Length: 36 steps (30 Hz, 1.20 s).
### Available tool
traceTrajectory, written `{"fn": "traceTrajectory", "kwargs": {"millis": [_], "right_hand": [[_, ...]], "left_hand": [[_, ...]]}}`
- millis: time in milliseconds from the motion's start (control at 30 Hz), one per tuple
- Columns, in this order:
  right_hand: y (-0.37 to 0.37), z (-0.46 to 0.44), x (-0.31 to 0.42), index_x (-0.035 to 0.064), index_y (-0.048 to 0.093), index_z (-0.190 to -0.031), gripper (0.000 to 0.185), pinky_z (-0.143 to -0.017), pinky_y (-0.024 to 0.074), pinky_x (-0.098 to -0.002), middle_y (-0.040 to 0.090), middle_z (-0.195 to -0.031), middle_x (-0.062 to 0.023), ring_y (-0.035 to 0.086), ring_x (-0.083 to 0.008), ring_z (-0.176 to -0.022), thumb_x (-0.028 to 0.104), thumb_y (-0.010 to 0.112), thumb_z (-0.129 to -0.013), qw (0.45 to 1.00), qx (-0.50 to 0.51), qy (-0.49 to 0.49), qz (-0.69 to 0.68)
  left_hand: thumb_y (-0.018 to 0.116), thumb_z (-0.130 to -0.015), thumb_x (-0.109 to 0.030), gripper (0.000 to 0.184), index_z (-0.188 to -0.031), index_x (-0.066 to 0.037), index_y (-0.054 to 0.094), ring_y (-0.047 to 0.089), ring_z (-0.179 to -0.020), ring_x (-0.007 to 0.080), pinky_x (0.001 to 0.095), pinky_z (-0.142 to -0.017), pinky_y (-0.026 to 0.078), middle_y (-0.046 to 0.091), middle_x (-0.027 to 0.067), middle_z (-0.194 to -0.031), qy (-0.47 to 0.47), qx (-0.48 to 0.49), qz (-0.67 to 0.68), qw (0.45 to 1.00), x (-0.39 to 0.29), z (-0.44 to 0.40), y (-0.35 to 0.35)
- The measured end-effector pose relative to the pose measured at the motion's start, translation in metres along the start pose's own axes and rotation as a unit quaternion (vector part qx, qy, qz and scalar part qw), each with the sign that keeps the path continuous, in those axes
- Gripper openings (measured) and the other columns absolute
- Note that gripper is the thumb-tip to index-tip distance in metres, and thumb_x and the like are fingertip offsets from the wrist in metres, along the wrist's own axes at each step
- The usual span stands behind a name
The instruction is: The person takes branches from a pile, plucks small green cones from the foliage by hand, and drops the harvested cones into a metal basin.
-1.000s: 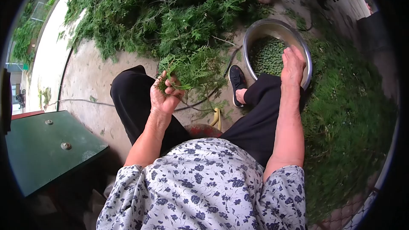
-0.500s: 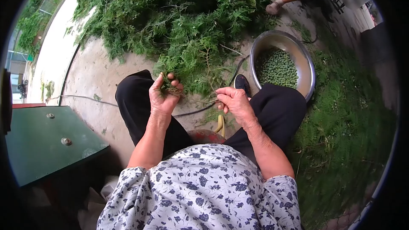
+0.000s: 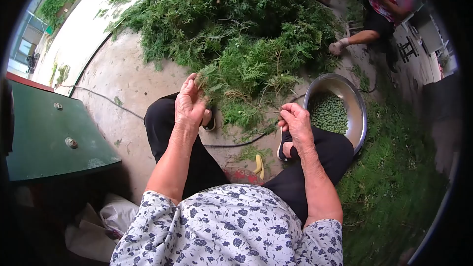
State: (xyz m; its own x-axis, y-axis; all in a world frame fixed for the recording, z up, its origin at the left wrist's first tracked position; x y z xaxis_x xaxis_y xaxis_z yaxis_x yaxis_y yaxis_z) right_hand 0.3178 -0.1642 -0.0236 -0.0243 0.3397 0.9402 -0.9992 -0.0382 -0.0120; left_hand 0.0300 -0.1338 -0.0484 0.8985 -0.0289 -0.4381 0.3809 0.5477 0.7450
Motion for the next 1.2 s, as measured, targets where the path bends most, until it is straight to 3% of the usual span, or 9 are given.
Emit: {"fn": "traceTrajectory", "kwargs": {"millis": [300, 600, 700, 833, 933, 967, 1033, 1100, 1200], "right_hand": [[-0.011, -0.051, 0.043, 0.0003, 0.063, -0.088, 0.013, -0.043, 0.0428, -0.0186, 0.059, -0.065, -0.0006, 0.054, -0.0055, -0.05, 0.007, 0.055, -0.081, 0.96, -0.022, -0.052, 0.273], [0.012, -0.075, 0.04, -0.002, 0.063, -0.089, 0.014, -0.045, 0.0413, -0.0189, 0.059, -0.066, -0.0008, 0.054, -0.0058, -0.051, 0.008, 0.056, -0.081, 0.971, 0.046, -0.008, 0.236], [0.027, -0.075, 0.035, -0.0005, 0.065, -0.081, 0.013, -0.054, 0.0483, -0.0318, 0.058, -0.062, -0.0143, 0.06, -0.0223, -0.057, 0.004, 0.059, -0.07, 0.849, 0.172, -0.058, 0.496], [0.058, -0.085, -0.006, 0.0062, 0.068, -0.085, 0.018, -0.07, 0.0487, -0.0351, 0.065, -0.074, -0.0121, 0.063, -0.0267, -0.075, 0.007, 0.064, -0.067, 0.597, 0.429, -0.025, 0.678], [0.109, -0.117, 0.007, 0.0072, 0.068, -0.085, 0.018, -0.069, 0.0491, -0.0348, 0.065, -0.073, -0.0102, 0.064, -0.0252, -0.074, 0.007, 0.064, -0.067, 0.557, 0.453, -0.038, 0.695], [0.143, -0.134, 0.051, 0.0051, 0.067, -0.075, 0.01, -0.069, 0.0506, -0.0329, 0.064, -0.074, -0.0135, 0.064, -0.0238, -0.075, 0.008, 0.059, -0.069, 0.629, 0.426, -0.074, 0.646], [0.202, -0.175, 0.15, -0.0004, 0.065, -0.088, 0.016, -0.067, 0.0526, -0.0321, 0.066, -0.08, -0.0172, 0.064, -0.0162, -0.076, 0.001, 0.057, -0.075, 0.91, 0.205, -0.05, 0.358], [0.243, -0.202, 0.229, -0.0091, 0.051, -0.111, 0.032, -0.077, 0.0507, -0.0278, 0.059, -0.105, -0.0134, 0.06, -0.0174, -0.091, 0.008, 0.057, -0.084, 0.953, 0.148, -0.26, 0.043], [0.269, -0.19, 0.271, -0.0102, 0.047, -0.114, 0.035, -0.082, 0.049, -0.0262, 0.057, -0.105, -0.0127, 0.058, -0.0178, -0.096, 0.008, 0.056, -0.086, 0.938, 0.143, -0.315, 0.005]], "left_hand": [[0.048, -0.092, -0.023, 0.022, -0.104, -0.006, 0.05, 0.059, -0.096, 0.0256, 0.0431, -0.083, 0.047, 0.061, 0.0105, -0.105, 0.019, 0.031, 0.06, 0.998, -0.064, -0.063, 0.047], [0.055, -0.088, -0.022, 0.016, -0.092, -0.007, 0.059, 0.059, -0.065, 0.014, 0.031, -0.061, 0.05, 0.063, 0.003, -0.078, 0.063, 0.011, 0.033, 0.997, -0.088, -0.092, 0.043], [0.056, -0.087, -0.023, 0.017, -0.096, -0.009, 0.058, 0.059, -0.062, 0.0124, 0.0295, -0.06, 0.049, 0.063, 0.0015, -0.076, 0.051, 0.041, 0.023, 0.998, -0.089, -0.084, 0.055], [0.058, -0.086, -0.022, 0.016, -0.096, -0.01, 0.058, 0.058, -0.059, 0.011, 0.0265, -0.055, 0.049, 0.062, 0.0013, -0.076, 0.075, 0.033, 0.028, 0.996, -0.096, -0.081, 0.059], [0.058, -0.086, -0.02, 0.013, -0.096, -0.011, 0.058, 0.057, -0.057, 0.0097, 0.0241, -0.052, 0.048, 0.062, 0.001, -0.074, 0.133, -0.024, 0.037, 0.99, -0.11, -0.08, 0.051], [0.058, -0.086, -0.02, 0.013, -0.096, -0.011, 0.058, 0.057, -0.057, 0.0097, 0.0241, -0.052, 0.048, 0.062, 0.001, -0.074, 0.139, -0.025, 0.036, 0.989, -0.115, -0.081, 0.048], [0.059, -0.086, -0.019, 0.013, -0.096, -0.011, 0.057, 0.056, -0.056, 0.0087, 0.0226, -0.05, 0.048, 0.061, 0.0008, -0.073, 0.222, -0.097, 0.065, 0.968, -0.13, -0.079, 0.037], [0.058, -0.086, -0.019, 0.013, -0.097, -0.012, 0.056, 0.055, -0.054, 0.0083, 0.0222, -0.049, 0.047, 0.061, 0.0006, -0.073, 0.242, -0.114, 0.068, 0.961, -0.139, -0.074, 0.036], [0.058, -0.086, -0.018, 0.015, -0.1, -0.011, 0.055, 0.055, -0.054, 0.0073, 0.0197, -0.05, 0.045, 0.061, -0.0001, -0.073, 0.221, -0.116, 0.075, 0.965, -0.138, -0.073, 0.036]]}}
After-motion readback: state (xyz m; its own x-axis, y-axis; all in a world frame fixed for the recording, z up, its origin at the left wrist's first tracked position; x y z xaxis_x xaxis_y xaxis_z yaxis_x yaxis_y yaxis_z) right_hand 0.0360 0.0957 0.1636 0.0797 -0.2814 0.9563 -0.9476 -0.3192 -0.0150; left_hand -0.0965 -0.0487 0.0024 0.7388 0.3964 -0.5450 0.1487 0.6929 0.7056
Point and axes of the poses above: each hand's wrist, its own z-axis away from the middle knuckle, its own y-axis out of the palm, x = y × z, the point moved 3 cm from there along -z, towards the middle knuckle
